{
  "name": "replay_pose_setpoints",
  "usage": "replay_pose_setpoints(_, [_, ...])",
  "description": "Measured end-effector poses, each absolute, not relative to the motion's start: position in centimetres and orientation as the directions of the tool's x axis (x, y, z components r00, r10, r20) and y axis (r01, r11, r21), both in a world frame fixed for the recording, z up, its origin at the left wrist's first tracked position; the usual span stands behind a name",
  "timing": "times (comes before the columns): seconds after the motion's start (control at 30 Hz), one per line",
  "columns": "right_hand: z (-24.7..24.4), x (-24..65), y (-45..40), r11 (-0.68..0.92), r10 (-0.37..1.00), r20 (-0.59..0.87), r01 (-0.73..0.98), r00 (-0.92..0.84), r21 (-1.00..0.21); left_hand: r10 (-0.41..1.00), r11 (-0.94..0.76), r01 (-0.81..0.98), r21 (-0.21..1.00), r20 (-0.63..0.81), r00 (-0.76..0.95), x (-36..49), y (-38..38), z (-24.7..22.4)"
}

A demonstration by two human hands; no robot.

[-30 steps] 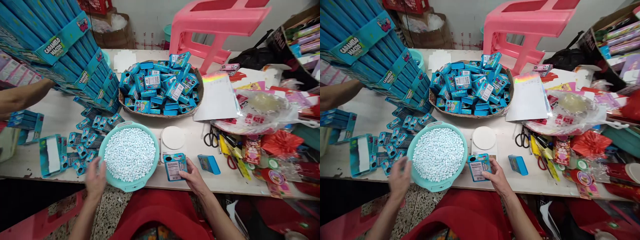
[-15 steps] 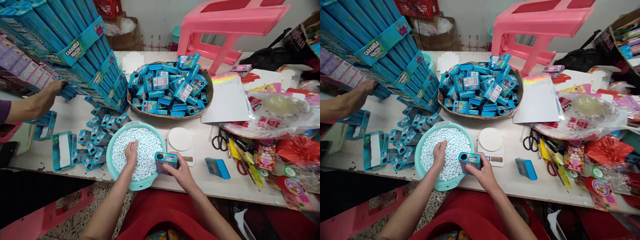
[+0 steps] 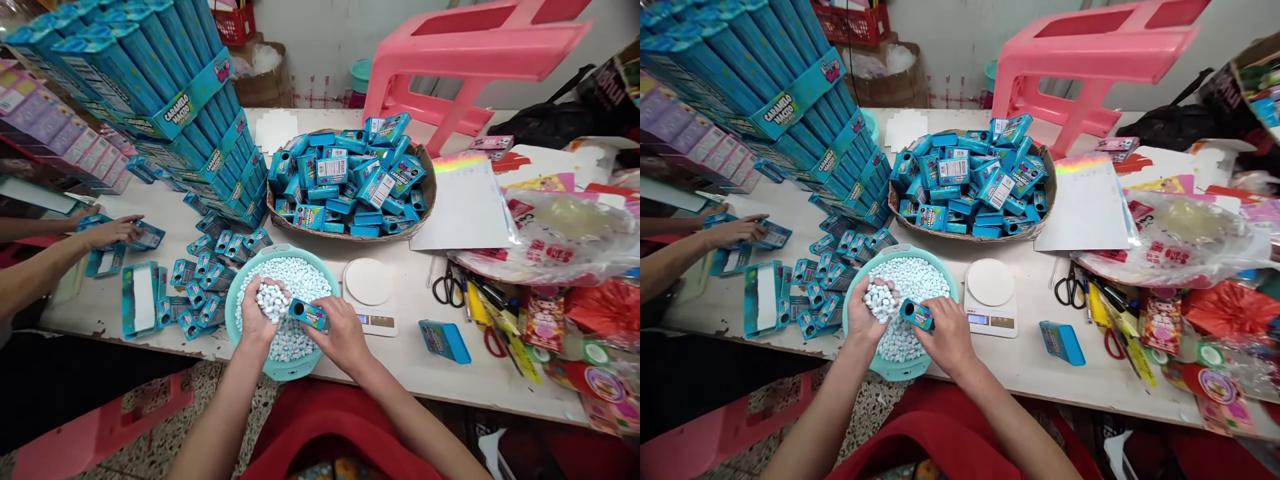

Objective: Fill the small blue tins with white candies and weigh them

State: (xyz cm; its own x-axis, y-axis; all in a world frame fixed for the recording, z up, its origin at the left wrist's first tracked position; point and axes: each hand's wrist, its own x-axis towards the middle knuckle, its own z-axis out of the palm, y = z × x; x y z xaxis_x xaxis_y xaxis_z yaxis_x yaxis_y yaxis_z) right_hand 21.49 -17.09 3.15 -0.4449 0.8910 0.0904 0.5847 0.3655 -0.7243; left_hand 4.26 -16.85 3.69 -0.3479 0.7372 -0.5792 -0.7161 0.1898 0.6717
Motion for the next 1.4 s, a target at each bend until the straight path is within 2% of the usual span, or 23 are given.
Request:
replay_pose_setpoints(0.17, [3.7, 19.9, -17.2, 0.395, 0.874, 0.071, 0.618, -0.481, -0.680, 0.764, 0.046, -0.682, 0.730, -0.466, -0.446, 5.8, -16.6, 5.3])
replay_pose_setpoints(0.4, [3.9, 19.9, -16.7, 0.416, 0.857, 0.103, 0.561, -0.505, -0.715, 0.748, 0.065, -0.534, 0.843, -0.395, -0.533, 5.9, -16.0, 5.6])
replay_pose_setpoints(0.8, [4.2, 19.8, -15.7, 0.385, 0.884, 0.127, 0.549, -0.449, -0.742, 0.748, 0.045, -0.455, 0.889, -0.332, -0.574, 6.0, -15.4, 5.5])
replay_pose_setpoints(0.97, [3.8, 19.8, -15.7, 0.365, 0.890, 0.111, 0.545, -0.443, -0.755, 0.773, 0.058, -0.466, 0.883, -0.336, -0.539, 6.3, -15.3, 5.2])
replay_pose_setpoints(1.2, [4.3, 19.7, -15.4, 0.357, 0.895, 0.112, 0.544, -0.431, -0.759, 0.768, 0.066, -0.374, 0.925, -0.287, -0.572, 6.4, -15.1, 5.0])
replay_pose_setpoints(1.4, [4.8, 19.7, -15.3, 0.370, 0.898, 0.148, 0.530, -0.415, -0.763, 0.754, 0.037, -0.408, 0.912, -0.293, -0.587, 6.4, -14.8, 5.3])
